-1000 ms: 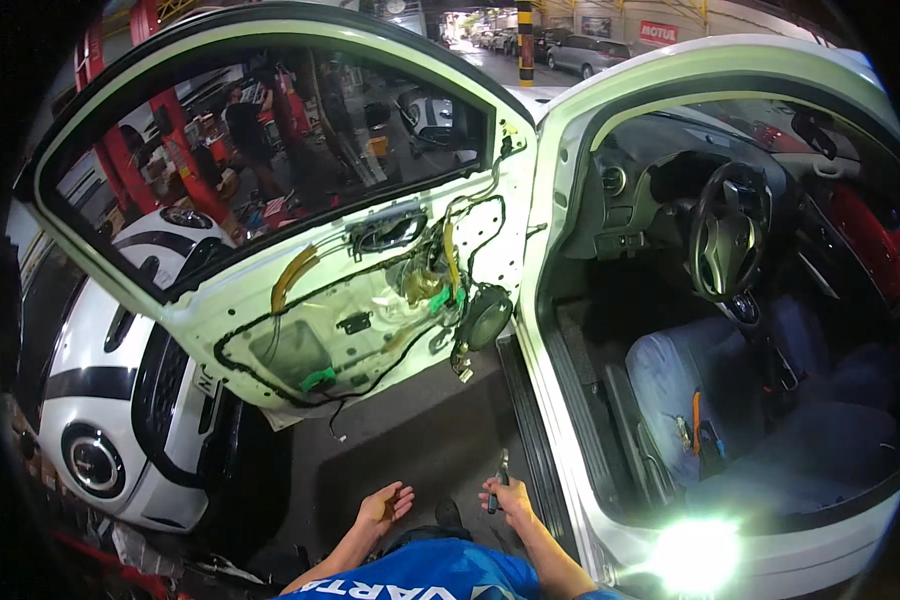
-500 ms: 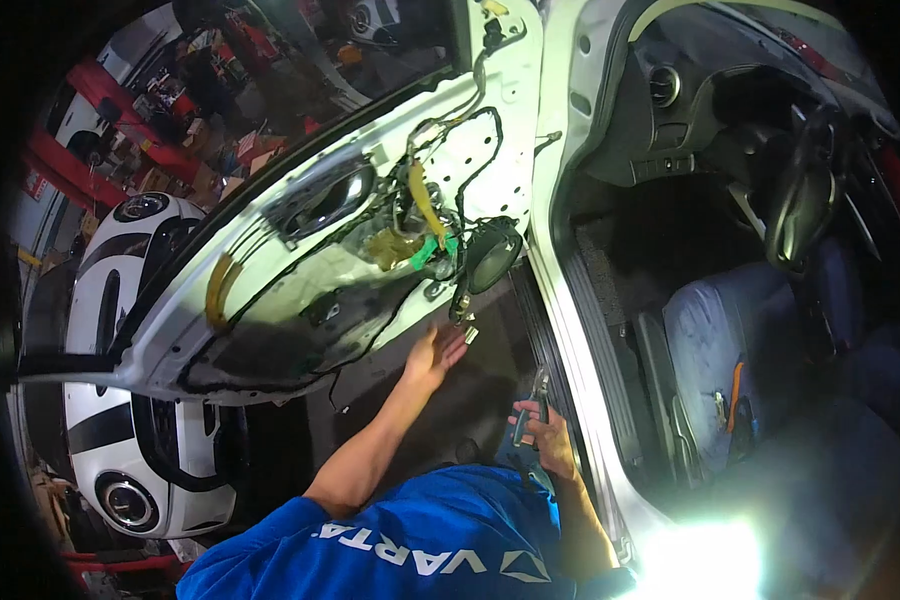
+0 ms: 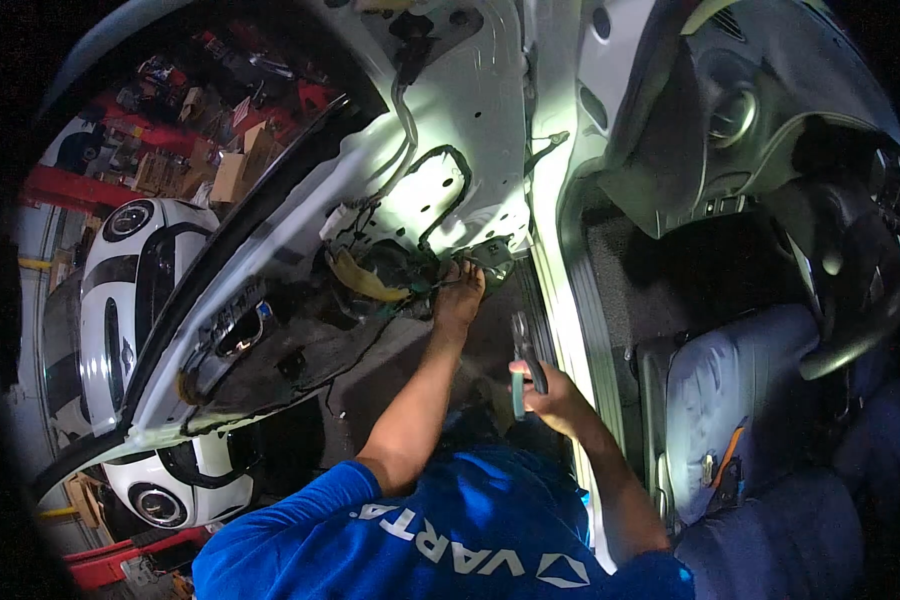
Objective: Installing or repairing internal wiring and components inside a vehicle door panel.
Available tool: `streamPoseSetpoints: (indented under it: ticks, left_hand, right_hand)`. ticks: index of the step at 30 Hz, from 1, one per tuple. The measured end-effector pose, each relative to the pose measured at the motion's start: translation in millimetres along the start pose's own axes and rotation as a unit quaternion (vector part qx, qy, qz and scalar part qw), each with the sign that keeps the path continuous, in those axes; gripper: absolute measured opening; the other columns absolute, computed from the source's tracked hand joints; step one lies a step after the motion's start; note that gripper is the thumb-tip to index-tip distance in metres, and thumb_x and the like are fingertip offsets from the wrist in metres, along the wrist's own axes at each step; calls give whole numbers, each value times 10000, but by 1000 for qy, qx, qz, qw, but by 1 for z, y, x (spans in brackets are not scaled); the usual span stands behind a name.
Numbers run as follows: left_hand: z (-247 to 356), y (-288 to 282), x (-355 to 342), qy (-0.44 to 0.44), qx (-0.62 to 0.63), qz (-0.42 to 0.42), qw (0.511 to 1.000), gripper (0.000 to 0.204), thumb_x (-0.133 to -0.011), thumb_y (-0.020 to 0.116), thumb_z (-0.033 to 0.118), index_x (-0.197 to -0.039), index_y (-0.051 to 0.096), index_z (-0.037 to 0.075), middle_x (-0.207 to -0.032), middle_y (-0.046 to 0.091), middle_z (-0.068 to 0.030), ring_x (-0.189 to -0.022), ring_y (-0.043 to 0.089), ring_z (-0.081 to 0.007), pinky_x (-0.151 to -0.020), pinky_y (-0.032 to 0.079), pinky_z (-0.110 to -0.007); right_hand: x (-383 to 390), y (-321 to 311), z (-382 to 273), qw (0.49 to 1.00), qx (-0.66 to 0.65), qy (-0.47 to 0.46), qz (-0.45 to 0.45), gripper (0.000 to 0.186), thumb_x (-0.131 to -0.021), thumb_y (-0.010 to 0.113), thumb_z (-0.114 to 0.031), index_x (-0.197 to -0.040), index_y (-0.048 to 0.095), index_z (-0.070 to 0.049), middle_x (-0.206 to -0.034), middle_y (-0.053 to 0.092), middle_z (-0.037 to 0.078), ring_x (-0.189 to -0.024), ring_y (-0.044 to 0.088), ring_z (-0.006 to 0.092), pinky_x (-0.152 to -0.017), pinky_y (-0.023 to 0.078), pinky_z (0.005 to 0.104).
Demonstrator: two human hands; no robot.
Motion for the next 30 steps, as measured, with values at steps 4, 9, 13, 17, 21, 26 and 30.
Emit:
streamPoseSetpoints:
  ticks: [4,9,13,17,21,26,30]
  left_hand:
    - [0,-20,-22,197,-560,-6,804,243,-955,401,236,-1086,555,103,-1104,560,-48,-925,560,-185,-731,463,-298]
    - [3,-37,-38,91,-351,-84,928,231,-923,501,281,-1050,561,97,-937,572,-31,-764,574,-168,-602,475,-263]
    - [-2,-23,-27,-154,-129,-217,955,243,-912,527,286,-1046,563,87,-902,584,-38,-716,580,-171,-608,482,-271]
    - [-6,-15,-14,-85,-177,-128,972,273,-921,492,304,-990,582,55,-866,611,-58,-700,599,-178,-589,500,-282]
    - [-2,-19,-16,-76,-183,-175,964,245,-909,510,272,-981,591,52,-825,623,-66,-667,605,-180,-564,506,-290]
    - [1,-52,-36,-153,-211,-26,965,245,-882,529,224,-1024,574,30,-846,629,-101,-677,611,-200,-586,514,-290]
    - [-6,-50,-37,-168,16,-200,965,250,-911,475,233,-1067,556,55,-926,623,-71,-744,606,-177,-640,516,-284]
  right_hand:
    - [-39,-6,-55,977,-150,30,-149,645,-766,604,-241,-1299,367,34,-1190,522,186,-1019,579,287,-829,492,418]
    - [-100,-11,-84,954,-176,111,-217,650,-772,469,-290,-1292,353,81,-1217,496,263,-1053,547,411,-832,470,530]
    - [-136,-18,-81,951,-173,157,-204,684,-750,461,-319,-1303,352,69,-1193,491,291,-1009,558,414,-829,467,544]
    - [-162,-24,-70,956,-168,178,-162,634,-786,398,-293,-1298,351,77,-1203,465,300,-999,549,425,-776,492,541]
    - [-175,-26,-61,936,-203,196,-210,631,-797,390,-286,-1310,318,75,-1218,451,280,-1041,514,449,-838,463,557]
    - [-181,-23,-60,915,-267,206,-221,578,-792,391,-272,-1254,361,75,-1197,465,279,-1025,519,451,-830,466,564]
    - [-195,-10,-69,892,-317,255,-197,503,-791,404,-244,-1181,390,73,-1159,468,315,-1011,518,463,-856,453,569]
Point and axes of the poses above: each hand's wrist, its own x-axis away from the middle knuckle, its own y-axis out of the palm, z = x × y, the point moved 2 cm from there along -x, towards the middle knuckle
